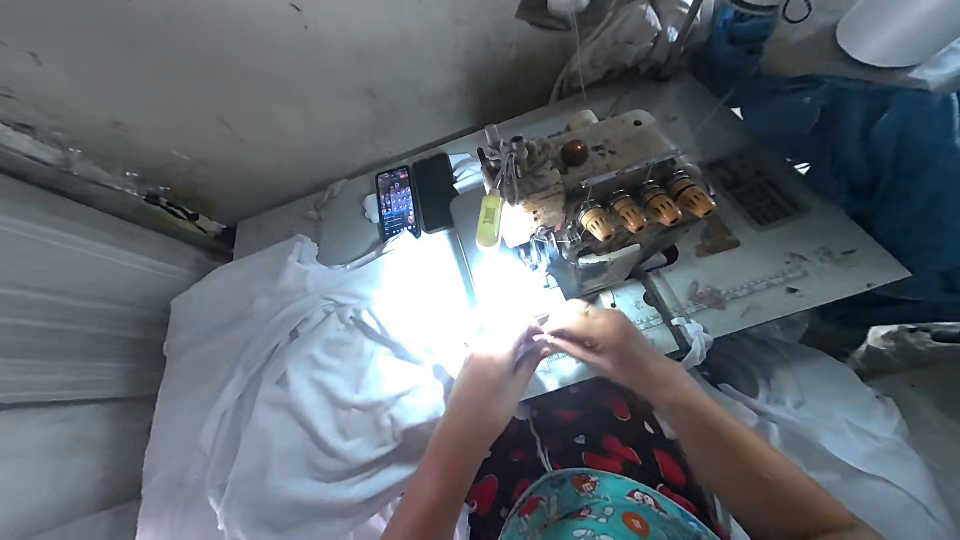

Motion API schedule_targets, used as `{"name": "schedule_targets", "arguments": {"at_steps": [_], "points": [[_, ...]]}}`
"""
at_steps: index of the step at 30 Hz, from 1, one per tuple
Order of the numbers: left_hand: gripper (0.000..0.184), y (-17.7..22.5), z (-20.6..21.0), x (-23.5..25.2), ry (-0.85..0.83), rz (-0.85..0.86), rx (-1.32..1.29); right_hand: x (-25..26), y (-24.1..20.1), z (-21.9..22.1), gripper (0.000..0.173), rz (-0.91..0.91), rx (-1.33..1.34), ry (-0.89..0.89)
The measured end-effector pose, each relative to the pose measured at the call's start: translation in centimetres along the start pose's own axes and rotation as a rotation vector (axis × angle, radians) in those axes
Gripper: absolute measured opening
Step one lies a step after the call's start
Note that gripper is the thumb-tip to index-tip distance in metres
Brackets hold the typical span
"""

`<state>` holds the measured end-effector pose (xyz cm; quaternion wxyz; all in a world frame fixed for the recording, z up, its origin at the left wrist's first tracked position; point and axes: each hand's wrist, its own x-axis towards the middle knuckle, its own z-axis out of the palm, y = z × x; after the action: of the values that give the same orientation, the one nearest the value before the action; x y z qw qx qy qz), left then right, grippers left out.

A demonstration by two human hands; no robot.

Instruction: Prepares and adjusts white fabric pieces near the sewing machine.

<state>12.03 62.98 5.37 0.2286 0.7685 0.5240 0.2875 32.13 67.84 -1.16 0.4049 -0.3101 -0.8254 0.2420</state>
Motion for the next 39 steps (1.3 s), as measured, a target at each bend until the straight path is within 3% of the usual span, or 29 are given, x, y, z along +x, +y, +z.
{"name": "schedule_targets", "arguments": {"at_steps": [3,5,11,13,16,18,20,23,25,26,29,31,32,33,35,36,39], "points": [[0.028,-0.3,1.0,1.9,-0.019,0.035,0.009,0.3,1.0,-1.8,0.020,0.113,-0.028,0.075],[0.022,-0.2,1.4,2.9,-0.001,0.085,0.087,0.2,1.1,-2.1,0.020,0.147,-0.068,0.118],[0.019,1.1,-0.6,3.5,0.190,0.175,0.173,-0.8,-2.3,0.4,0.028,0.109,0.129,0.407],[0.017,1.5,-2.7,3.4,0.268,0.181,0.178,-0.7,-4.7,2.8,0.030,0.116,0.296,0.253],[0.017,1.5,-7.3,2.9,0.389,0.124,0.308,-0.4,-5.8,7.0,0.047,0.206,0.473,-0.197],[0.022,0.3,-11.1,1.7,0.472,0.016,0.432,-0.4,-5.1,8.7,0.042,0.295,0.582,-0.430],[0.026,-2.4,-14.3,-0.4,0.553,-0.132,0.509,-0.5,-4.5,9.2,0.035,0.314,0.667,-0.523],[0.032,-9.4,-16.3,-5.0,0.580,-0.410,0.512,-1.4,-3.9,8.4,0.029,0.403,0.836,-0.521],[0.044,-12.5,-15.4,-7.8,0.536,-0.590,0.425,-1.9,-3.6,7.7,0.022,0.495,0.934,-0.504],[0.049,-13.2,-14.3,-8.7,0.561,-0.582,0.395,-2.0,-3.7,7.2,0.017,0.547,0.961,-0.512],[0.033,-11.8,-9.9,-8.5,0.617,-0.312,0.373,-2.2,-3.5,6.4,0.010,0.583,0.987,-0.546],[0.018,-11.0,-7.3,-6.9,0.552,-0.071,0.324,-2.2,-3.3,5.9,0.015,0.460,0.945,-0.532],[0.019,-10.6,-6.5,-6.0,0.455,-0.005,0.314,-2.1,-3.1,5.6,0.021,0.359,0.916,-0.521],[0.023,-10.3,-6.1,-5.2,0.329,-0.001,0.332,-2.0,-3.1,5.1,0.028,0.274,0.889,-0.504],[0.026,-9.7,-5.9,-3.8,0.072,-0.171,0.349,-1.9,-2.9,4.0,0.036,0.177,0.834,-0.487],[0.026,-10.0,-5.9,-3.3,0.022,-0.233,0.335,-1.9,-2.8,3.2,0.035,0.157,0.842,-0.484],[0.015,-11.9,-5.7,-2.7,0.137,-0.203,0.244,-2.6,-2.5,1.3,0.020,0.183,0.970,-0.451]]}}
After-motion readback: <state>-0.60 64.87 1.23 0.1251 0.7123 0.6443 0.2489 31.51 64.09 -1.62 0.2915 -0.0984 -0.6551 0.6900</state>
